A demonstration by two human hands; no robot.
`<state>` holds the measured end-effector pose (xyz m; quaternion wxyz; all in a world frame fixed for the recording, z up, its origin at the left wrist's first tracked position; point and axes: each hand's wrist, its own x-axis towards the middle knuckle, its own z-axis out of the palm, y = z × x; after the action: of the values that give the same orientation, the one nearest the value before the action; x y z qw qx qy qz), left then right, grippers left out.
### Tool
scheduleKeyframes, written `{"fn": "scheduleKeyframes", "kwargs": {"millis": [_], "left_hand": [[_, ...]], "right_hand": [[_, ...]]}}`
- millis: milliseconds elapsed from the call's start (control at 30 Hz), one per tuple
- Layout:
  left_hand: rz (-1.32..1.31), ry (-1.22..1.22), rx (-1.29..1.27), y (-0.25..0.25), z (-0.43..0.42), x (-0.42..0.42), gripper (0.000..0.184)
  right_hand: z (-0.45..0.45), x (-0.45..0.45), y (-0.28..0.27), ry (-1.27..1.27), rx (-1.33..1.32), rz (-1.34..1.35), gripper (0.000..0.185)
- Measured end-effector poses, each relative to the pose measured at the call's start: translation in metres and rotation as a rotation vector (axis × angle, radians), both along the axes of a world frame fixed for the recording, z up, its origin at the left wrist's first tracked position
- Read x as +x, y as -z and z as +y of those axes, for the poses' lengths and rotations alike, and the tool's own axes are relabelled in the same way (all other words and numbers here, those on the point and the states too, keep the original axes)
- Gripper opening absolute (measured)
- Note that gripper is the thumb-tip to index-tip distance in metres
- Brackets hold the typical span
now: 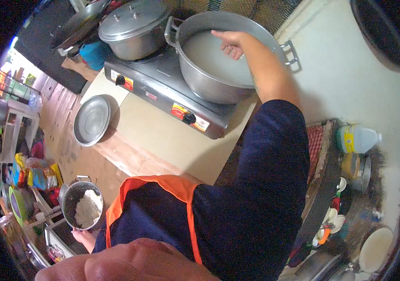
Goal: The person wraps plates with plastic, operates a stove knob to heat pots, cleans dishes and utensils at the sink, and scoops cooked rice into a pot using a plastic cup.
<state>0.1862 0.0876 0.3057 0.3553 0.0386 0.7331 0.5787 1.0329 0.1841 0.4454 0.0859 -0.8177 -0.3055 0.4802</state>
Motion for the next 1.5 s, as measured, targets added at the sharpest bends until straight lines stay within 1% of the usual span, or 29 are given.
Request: {"fn": "scheduleKeyframes", "kwargs": {"millis": [67, 100, 133, 300, 433, 500, 533, 567, 600, 667, 700, 733, 767, 800, 867, 900, 933, 967, 1000, 1033, 1067, 1100, 1133, 1200, 1267, 1300, 1367, 1433, 1500], "left_hand": [[-0.064, 0.034, 0.040, 0.023, -0.018, -0.038, 0.037], [0.103, 0.161, 0.007, 0.031, -0.026, -0.053, 0.033], [0.096, 0.142, 0.016, 0.033, -0.032, -0.062, 0.033], [-0.084, 0.009, 0.137, 0.057, -0.039, -0.114, 0.034], [-0.060, -0.041, 0.068, 0.056, -0.070, -0.119, 0.037], [-0.049, 0.006, 0.085, 0.054, -0.079, -0.117, 0.038], [-0.050, 0.039, 0.109, 0.056, -0.083, -0.111, 0.039], [-0.035, 0.043, 0.153, 0.053, -0.096, -0.111, 0.041], [-0.059, -0.221, -0.081, 0.068, -0.087, -0.129, 0.040], [-0.143, -0.266, 0.124, 0.039, -0.086, -0.087, 0.036], [-0.190, -0.287, 0.225, 0.024, -0.084, -0.063, 0.035], [-0.070, -0.415, 0.222, 0.043, -0.083, -0.084, 0.029], [-0.160, -0.437, 0.213, 0.073, -0.069, -0.118, 0.027], [-0.072, -0.511, 0.100, 0.107, -0.040, -0.128, 0.027], [-0.076, -0.273, 0.126, 0.071, -0.045, -0.112, 0.033], [0.024, -0.027, 0.084, 0.089, -0.039, -0.134, 0.038], [-0.260, 0.035, 0.101, 0.058, -0.045, -0.117, 0.040], [-0.367, 0.149, 0.113, 0.045, -0.038, -0.113, 0.039], [-0.347, 0.303, 0.127, 0.079, -0.051, -0.154, 0.039], [-0.251, 0.329, 0.116, 0.071, -0.074, -0.161, 0.037], [-0.212, 0.563, 0.144, 0.078, -0.056, -0.175, 0.034], [-0.332, 0.313, 0.088, 0.046, -0.058, -0.146, 0.028], [-0.306, 0.383, 0.030, 0.015, -0.056, -0.134, 0.025], [-0.263, 0.546, 0.013, -0.021, -0.060, -0.129, 0.022], [-0.354, 0.939, 0.104, -0.030, -0.040, -0.145, 0.021], [-0.175, 0.834, 0.015, -0.061, -0.006, -0.087, 0.021], [-0.146, 0.855, 0.181, -0.084, -0.004, -0.046, 0.023], [-0.452, 0.892, 0.105, -0.078, 0.034, -0.030, 0.022], [-0.492, 1.002, 0.057, -0.059, 0.063, -0.019, 0.023]], "right_hand": [[0.011, 0.002, 0.019, 0.010, -0.023, 0.093, 0.099], [0.014, 0.001, 0.024, 0.007, -0.071, 0.183, 0.099], [0.016, -0.003, 0.025, 0.002, -0.119, 0.272, 0.100], [0.027, -0.010, 0.037, 0.028, -0.089, 0.155, 0.098], [0.033, -0.009, 0.040, 0.007, -0.121, 0.072, 0.099], [0.028, -0.002, 0.052, -0.006, 0.051, -0.148, 0.085], [0.026, -0.009, 0.048, 0.025, 0.084, -0.200, 0.065], [0.023, -0.020, 0.037, -0.058, 0.078, -0.197, 0.062], [0.019, -0.031, 0.026, -0.140, 0.076, -0.195, 0.060], [0.024, -0.019, 0.018, -0.303, -0.002, -0.279, 0.058], [0.007, -0.012, 0.007, -0.180, 0.055, -0.230, 0.061], [-0.011, -0.020, -0.010, -0.059, 0.118, -0.181, 0.066], [-0.047, -0.023, -0.038, 0.049, 0.073, -0.165, 0.081], [-0.078, 0.007, -0.047, 0.145, 0.131, -0.054, 0.089], [-0.112, -0.030, -0.087, 0.203, 0.288, 0.213, 0.080], [-0.138, -0.059, -0.102, 0.278, 0.392, 0.278, 0.075], [-0.161, -0.090, -0.118, 0.348, 0.503, 0.338, 0.070], [-0.183, -0.111, -0.130, 0.422, 0.593, 0.386, 0.065], [-0.193, -0.127, -0.140, 0.473, 0.676, 0.430, 0.060], [-0.191, -0.122, -0.148, 0.396, 0.665, 0.486, 0.062], [-0.189, -0.116, -0.157, 0.318, 0.654, 0.541, 0.063], [-0.192, -0.098, -0.156, -0.060, 0.671, 0.780, 0.064], [-0.199, -0.134, -0.174, 0.262, 0.788, 0.534, 0.081], [-0.207, -0.162, -0.197, 0.283, 0.809, 0.559, 0.082], [-0.218, -0.189, -0.212, 0.239, 0.809, 0.618, 0.081], [-0.191, -0.194, -0.205, 0.272, 0.797, 0.603, 0.081], [-0.199, -0.212, -0.212, 0.232, 0.801, 0.618, 0.081], [-0.205, -0.233, -0.219, 0.199, 0.809, 0.609, 0.081], [-0.213, -0.258, -0.225, 0.213, 0.825, 0.587, 0.081]]}}
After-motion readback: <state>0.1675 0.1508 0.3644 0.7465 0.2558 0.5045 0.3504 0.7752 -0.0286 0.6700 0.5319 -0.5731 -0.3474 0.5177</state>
